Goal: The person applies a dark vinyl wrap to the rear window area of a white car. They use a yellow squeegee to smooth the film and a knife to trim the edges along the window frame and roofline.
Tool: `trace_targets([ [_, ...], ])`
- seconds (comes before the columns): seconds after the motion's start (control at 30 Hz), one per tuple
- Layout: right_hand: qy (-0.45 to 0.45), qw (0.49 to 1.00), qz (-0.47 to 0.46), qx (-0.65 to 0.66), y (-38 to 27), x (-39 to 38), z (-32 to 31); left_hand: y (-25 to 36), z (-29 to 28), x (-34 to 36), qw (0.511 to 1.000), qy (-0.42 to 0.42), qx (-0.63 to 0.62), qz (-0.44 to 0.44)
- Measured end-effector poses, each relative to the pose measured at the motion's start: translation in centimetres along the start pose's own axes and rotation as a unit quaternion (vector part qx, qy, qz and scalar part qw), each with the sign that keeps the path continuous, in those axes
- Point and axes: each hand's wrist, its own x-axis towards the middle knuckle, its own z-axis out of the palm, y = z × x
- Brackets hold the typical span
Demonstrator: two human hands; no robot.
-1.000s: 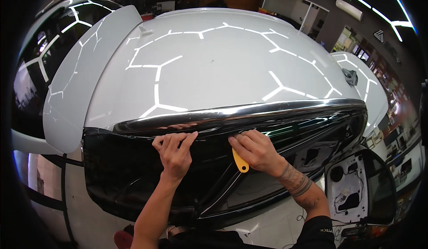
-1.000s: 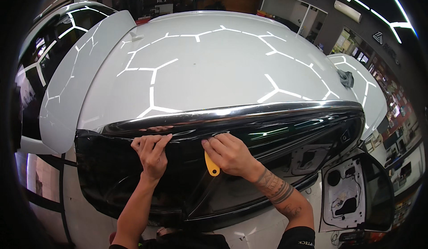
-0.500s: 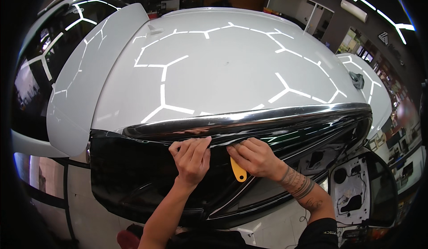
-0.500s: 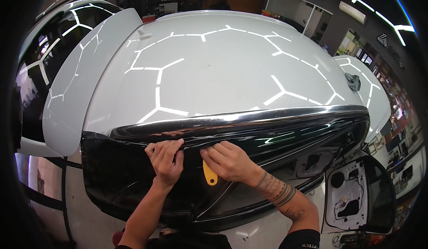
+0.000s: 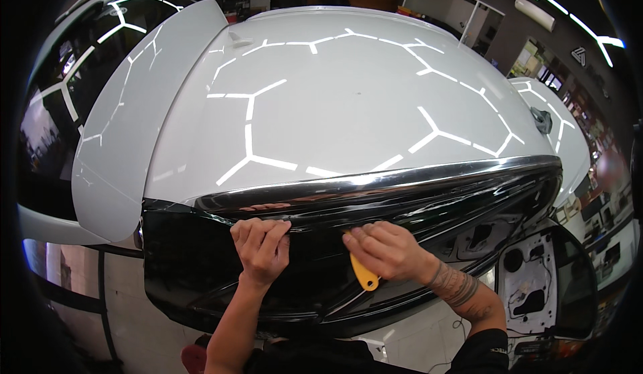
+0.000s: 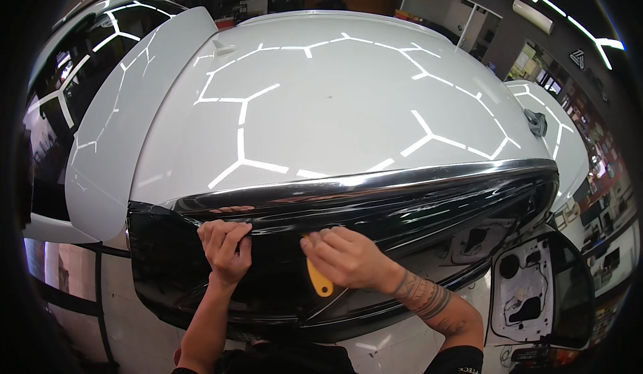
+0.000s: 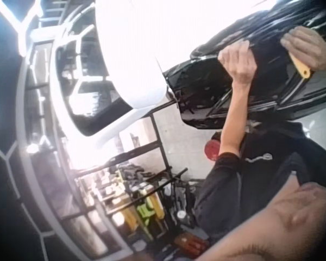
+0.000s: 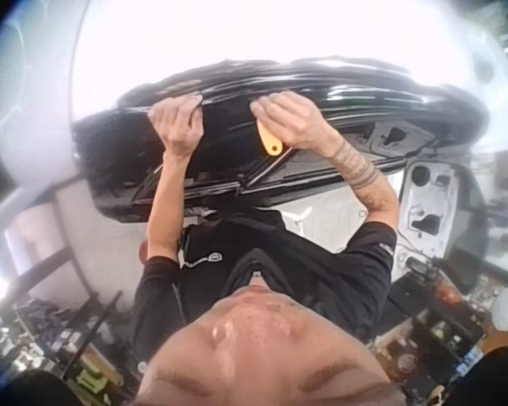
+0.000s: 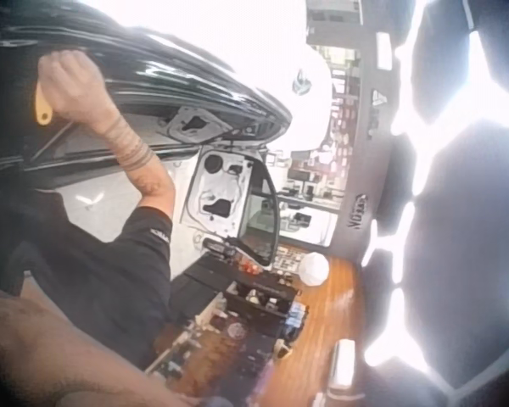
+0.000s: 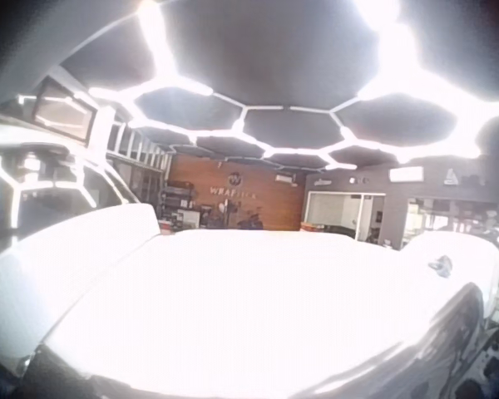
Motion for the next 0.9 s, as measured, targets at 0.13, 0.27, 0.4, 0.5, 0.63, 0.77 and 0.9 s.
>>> trace_targets([
  [0.13, -0.027, 0.999, 0.037, 0.028, 0.4, 1.5, 0.7, 0.1, 0.0, -0.1, 1.000, 0.002, -0.008, -0.005],
  [0.27, -0.024, 1.000, 0.012, -0.003, -1.1, 2.4, 1.1, 0.0, -0.1, 0.1, 1.000, -0.002, -0.012, -0.010],
  [0.4, -0.038, 0.999, 0.000, -0.004, -0.8, 2.8, 2.6, 0.0, -0.1, 0.2, 1.000, 0.018, -0.008, -0.009],
  [0.5, -0.056, 0.998, 0.008, 0.003, -0.9, 2.9, 2.5, -0.1, -0.1, -0.3, 1.000, 0.017, -0.006, -0.013],
  [0.63, -0.050, 0.999, 0.022, -0.001, -1.2, 3.2, 2.7, -1.5, -2.1, 1.3, 0.999, -0.017, 0.028, -0.017],
  [0.77, -0.058, 0.998, 0.024, -0.017, -1.4, 3.4, 2.6, -5.9, -6.6, 3.9, 0.980, -0.193, 0.003, -0.038],
  [0.9, -0.062, 0.997, 0.047, 0.007, -1.7, 3.1, 2.8, -8.5, -9.8, 6.8, 0.934, -0.348, -0.036, -0.072],
])
